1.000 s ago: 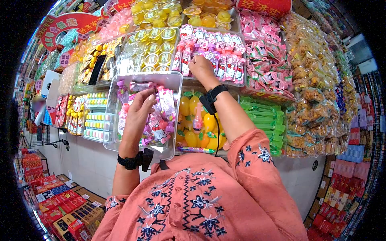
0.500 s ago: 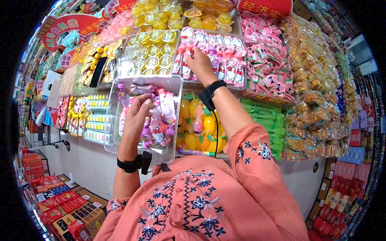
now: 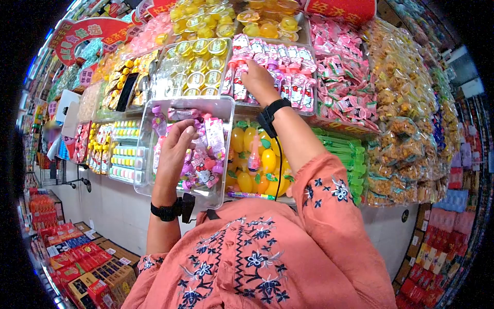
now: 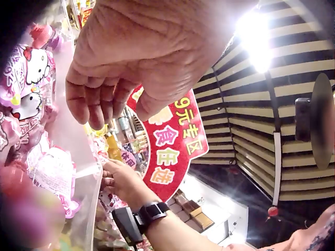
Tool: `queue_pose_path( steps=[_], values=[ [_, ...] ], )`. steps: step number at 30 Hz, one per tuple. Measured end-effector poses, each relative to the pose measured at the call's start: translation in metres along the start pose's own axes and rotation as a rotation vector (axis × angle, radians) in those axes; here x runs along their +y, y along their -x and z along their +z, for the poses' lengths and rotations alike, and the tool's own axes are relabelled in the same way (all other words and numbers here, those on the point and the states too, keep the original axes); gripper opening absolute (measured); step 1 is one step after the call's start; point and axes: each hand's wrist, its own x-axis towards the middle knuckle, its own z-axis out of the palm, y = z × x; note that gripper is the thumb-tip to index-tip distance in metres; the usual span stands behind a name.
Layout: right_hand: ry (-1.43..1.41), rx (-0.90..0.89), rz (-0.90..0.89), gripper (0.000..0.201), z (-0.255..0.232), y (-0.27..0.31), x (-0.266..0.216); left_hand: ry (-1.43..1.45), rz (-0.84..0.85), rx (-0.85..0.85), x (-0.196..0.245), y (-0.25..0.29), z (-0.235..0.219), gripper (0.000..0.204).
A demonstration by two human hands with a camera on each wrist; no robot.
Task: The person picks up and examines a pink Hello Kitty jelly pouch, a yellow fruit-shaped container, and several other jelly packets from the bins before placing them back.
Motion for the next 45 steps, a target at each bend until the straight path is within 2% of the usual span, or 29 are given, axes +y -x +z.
queue_pose_path(
  steps=[2, 6, 13, 16, 17, 20, 21, 23, 26, 28, 33, 36, 40, 45],
  values=[
    [0.066, 0.013, 0.021, 0.059, -0.011, 0.008, -0.013, -0.028, 0.015, 0.012, 0.003, 0.002, -0.002, 0.033],
    [0.167, 0.069, -0.137, 0.062, 0.0, 0.02, -0.004, 0.04, -0.033, 0.027, 0.004, 0.008, -0.006, 0.035],
    [0.116, -0.002, -0.122, 0.062, -0.009, 0.021, 0.003, 0.014, -0.027, 0.073, -0.005, 0.017, -0.013, 0.034],
    [-0.278, -0.021, -0.008, 0.061, -0.038, 0.031, -0.02, 0.034, 0.003, 0.111, -0.002, 0.024, -0.021, 0.034],
    [-0.397, 0.051, -0.025, 0.051, -0.05, 0.042, -0.031, 0.032, -0.008, 0.135, 0.0, 0.027, -0.022, 0.034],
    [-0.728, -0.126, 0.074, 0.039, -0.089, 0.081, -0.055, 0.028, -0.003, 0.161, -0.005, 0.038, -0.029, 0.034],
    [-0.769, -0.154, 0.099, 0.029, -0.094, 0.098, -0.059, 0.027, -0.012, 0.161, -0.009, 0.042, -0.03, 0.035],
    [-0.807, -0.249, 0.117, 0.028, -0.095, 0.129, -0.058, -0.02, -0.056, 0.169, -0.008, 0.055, -0.028, 0.033],
    [-0.83, -0.406, 0.143, 0.025, -0.079, 0.166, -0.052, -0.242, -0.032, 0.119, -0.034, 0.071, -0.026, 0.028],
    [-0.834, -0.501, 0.168, 0.023, -0.069, 0.184, -0.049, -0.249, -0.051, 0.087, -0.035, 0.081, -0.014, 0.026],
    [-0.943, -0.638, 0.268, 0.023, -0.059, 0.209, -0.05, -0.298, -0.048, 0.101, -0.05, 0.098, -0.002, 0.025],
    [-0.925, -0.639, 0.231, 0.023, -0.054, 0.213, -0.047, -0.38, 0.009, 0.115, -0.051, 0.105, -0.004, 0.025],
    [-0.908, -0.607, 0.268, 0.024, -0.05, 0.212, -0.058, -0.374, 0.009, 0.163, -0.043, 0.099, -0.046, 0.027],
    [-0.88, -0.571, 0.249, 0.024, -0.05, 0.208, -0.079, -0.602, 0.096, 0.136, -0.011, 0.055, -0.12, 0.032]
  ],
)
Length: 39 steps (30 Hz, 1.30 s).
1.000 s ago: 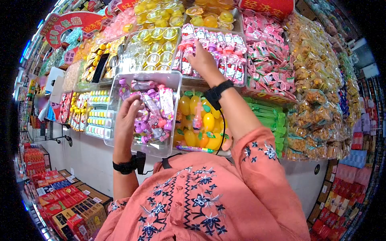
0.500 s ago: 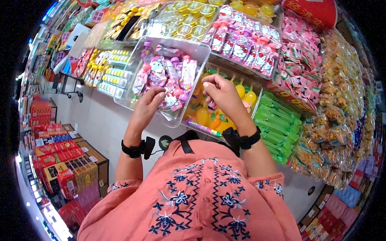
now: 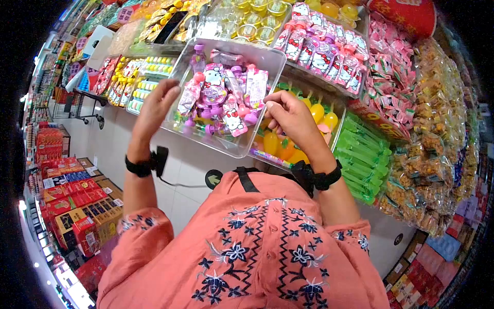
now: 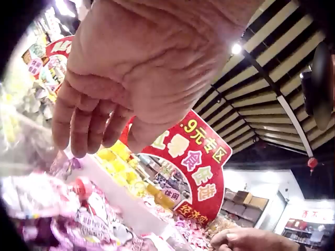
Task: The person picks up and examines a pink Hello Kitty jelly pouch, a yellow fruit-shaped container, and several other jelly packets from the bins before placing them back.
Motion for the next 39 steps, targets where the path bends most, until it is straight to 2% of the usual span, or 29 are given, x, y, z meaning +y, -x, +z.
queue_pose_path(
  steps=[3, 7, 11, 15, 16, 22, 26, 27, 28, 31, 32, 35, 36, 39],
  values=[
    [0.019, 0.011, -0.006, 0.024, 0.012, -0.004, -0.007, -0.169, 0.12, -0.075, 0.003, -0.034, -0.019, 0.037],
    [0.081, 0.018, -0.008, 0.023, 0.027, -0.008, -0.015, -0.402, 0.291, -0.221, -0.002, -0.074, -0.008, 0.043],
    [0.068, 0.038, -0.038, 0.023, 0.037, -0.01, -0.011, -0.487, 0.289, -0.342, -0.004, -0.087, 0.006, 0.041],
    [0.079, 0.017, -0.026, 0.025, 0.041, -0.011, -0.01, -0.55, 0.236, -0.471, -0.029, -0.104, 0.023, 0.034],
    [0.087, 0.005, -0.015, 0.026, 0.041, -0.012, -0.011, -0.614, 0.263, -0.45, -0.029, -0.103, 0.025, 0.031],
    [0.061, 0.044, -0.043, 0.021, 0.049, -0.018, -0.011, -0.578, 0.38, -0.383, -0.036, -0.088, 0.019, 0.027],
    [0.058, -0.011, -0.052, 0.024, 0.044, -0.021, -0.014, -0.135, 0.352, -0.323, -0.012, -0.069, -0.013, 0.035],
    [0.045, -0.02, -0.059, 0.027, 0.043, -0.023, -0.016, -0.048, 0.265, -0.353, 0.006, -0.063, -0.024, 0.038],
    [0.032, -0.026, -0.072, 0.03, 0.042, -0.025, -0.018, 0.087, 0.254, -0.342, 0.018, -0.057, -0.033, 0.038],
    [-0.075, -0.011, -0.119, 0.042, 0.047, -0.032, -0.026, 0.42, 0.287, -0.281, 0.038, -0.047, -0.039, 0.04],
    [-0.047, -0.025, -0.13, 0.052, 0.046, -0.035, -0.027, 0.538, 0.241, -0.272, 0.047, -0.041, -0.037, 0.042],
    [-0.195, -0.057, -0.079, 0.053, 0.05, -0.03, -0.037, 0.852, 0.162, -0.242, 0.064, -0.028, -0.013, 0.045],
    [-0.293, -0.097, -0.046, 0.052, 0.049, -0.026, -0.043, 0.94, 0.158, -0.28, 0.065, -0.029, -0.005, 0.045],
    [-0.406, -0.248, -0.001, 0.049, 0.036, -0.022, -0.036, 1.156, 0.117, -0.219, 0.08, -0.027, 0.026, 0.048]
  ],
)
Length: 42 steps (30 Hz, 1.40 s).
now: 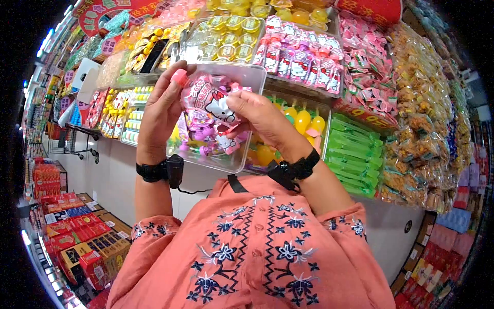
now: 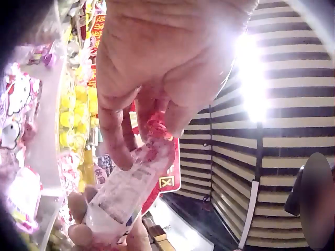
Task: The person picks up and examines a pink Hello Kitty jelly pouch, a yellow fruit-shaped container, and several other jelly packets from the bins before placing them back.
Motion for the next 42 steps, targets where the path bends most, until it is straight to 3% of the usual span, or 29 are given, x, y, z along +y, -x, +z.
queue_pose_path(
  steps=[6, 8, 11, 14, 16, 21, 24, 27, 31, 34, 37, 40, 42],
  values=[
    [0.004, 0.162, -0.21, 0.041, -0.007, 0.015, 0.0, 0.061, -0.142, 0.113, -0.032, 0.0, 0.018, 0.045],
    [0.076, 0.242, -0.278, 0.039, -0.016, 0.015, 0.007, -0.011, -0.191, 0.077, -0.047, 0.0, 0.028, 0.033],
    [0.414, 0.313, -0.29, 0.033, -0.026, 0.022, 0.007, -0.005, -0.24, 0.118, -0.059, 0.0, 0.04, 0.034],
    [0.436, 0.339, -0.262, 0.027, -0.028, 0.032, -0.007, -0.036, -0.271, 0.113, -0.066, -0.002, 0.047, 0.03],
    [0.568, 0.415, -0.471, 0.024, -0.033, 0.026, -0.006, -0.089, -0.281, 0.075, -0.065, -0.001, 0.053, 0.027],
    [0.646, 0.427, -0.336, 0.02, -0.037, 0.032, -0.014, -0.117, -0.333, 0.037, -0.066, -0.002, 0.065, 0.03],
    [0.892, 0.505, -0.495, 0.021, -0.039, 0.03, -0.006, -0.142, -0.341, 0.074, -0.068, -0.002, 0.067, 0.029],
    [0.823, 0.476, -0.425, 0.023, -0.042, 0.031, -0.004, -0.133, -0.362, 0.076, -0.069, -0.001, 0.067, 0.032],
    [0.342, 0.273, -0.254, 0.023, -0.046, 0.03, -0.01, -0.041, -0.391, -0.015, -0.069, 0.0, 0.062, 0.04],
    [0.301, 0.296, -0.237, 0.024, -0.046, 0.03, -0.008, -0.066, -0.39, -0.065, -0.072, -0.004, 0.055, 0.04],
    [0.319, 0.274, -0.135, 0.025, -0.044, 0.036, -0.011, -0.029, -0.365, 0.024, -0.07, -0.006, 0.056, 0.036],
    [0.392, 0.225, -0.168, 0.027, -0.047, 0.037, -0.006, -0.032, -0.353, 0.028, -0.077, -0.011, 0.05, 0.037],
    [0.424, 0.241, -0.218, 0.027, -0.048, 0.035, -0.002, 0.037, -0.37, -0.057, -0.081, -0.014, 0.041, 0.037]
  ],
)
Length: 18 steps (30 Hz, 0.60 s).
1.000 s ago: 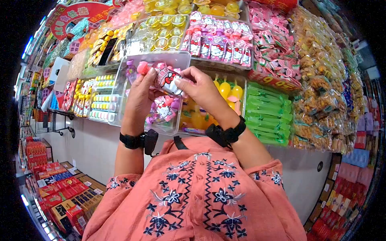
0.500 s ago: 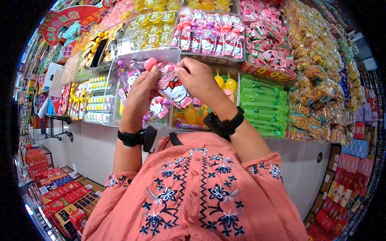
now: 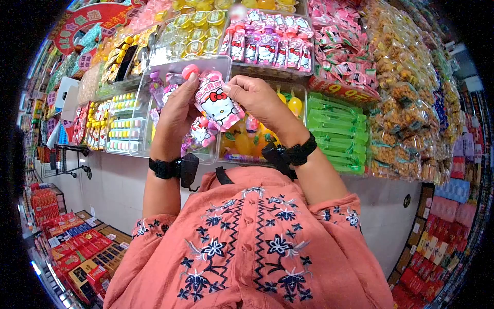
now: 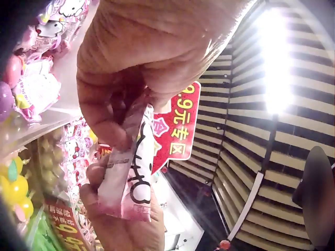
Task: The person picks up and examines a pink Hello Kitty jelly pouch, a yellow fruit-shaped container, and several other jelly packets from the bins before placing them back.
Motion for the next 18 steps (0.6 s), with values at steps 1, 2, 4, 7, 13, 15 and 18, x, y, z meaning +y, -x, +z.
queue_pose_path(
  steps=[1, 2, 4, 7, 13, 15, 18],
  values=[
    [0.014, 0.012, -0.025, 0.027, 0.001, 0.0, 0.002, 0.026, -0.008, -0.048, 0.0, 0.0, -0.002, 0.037],
    [0.025, 0.022, -0.037, 0.027, 0.002, 0.0, 0.003, 0.066, -0.007, -0.009, -0.002, -0.001, 0.0, 0.037],
    [0.05, 0.041, -0.06, 0.026, 0.003, 0.001, 0.005, 0.146, -0.003, 0.068, -0.001, 0.0, 0.015, 0.037],
    [0.084, 0.043, -0.076, 0.024, 0.002, 0.003, 0.007, 0.089, -0.02, 0.065, -0.004, -0.002, 0.009, 0.037],
    [0.03, 0.052, -0.054, 0.02, -0.001, 0.013, 0.0, 0.169, 0.067, 0.077, -0.008, -0.008, 0.009, 0.037],
    [-0.02, 0.136, -0.075, 0.019, -0.002, 0.012, 0.004, 0.132, 0.058, 0.075, -0.007, -0.007, 0.012, 0.036],
    [-0.058, 0.26, -0.112, 0.017, -0.005, 0.007, 0.011, -0.01, 0.075, 0.082, -0.009, 0.007, 0.029, 0.029]
  ],
)
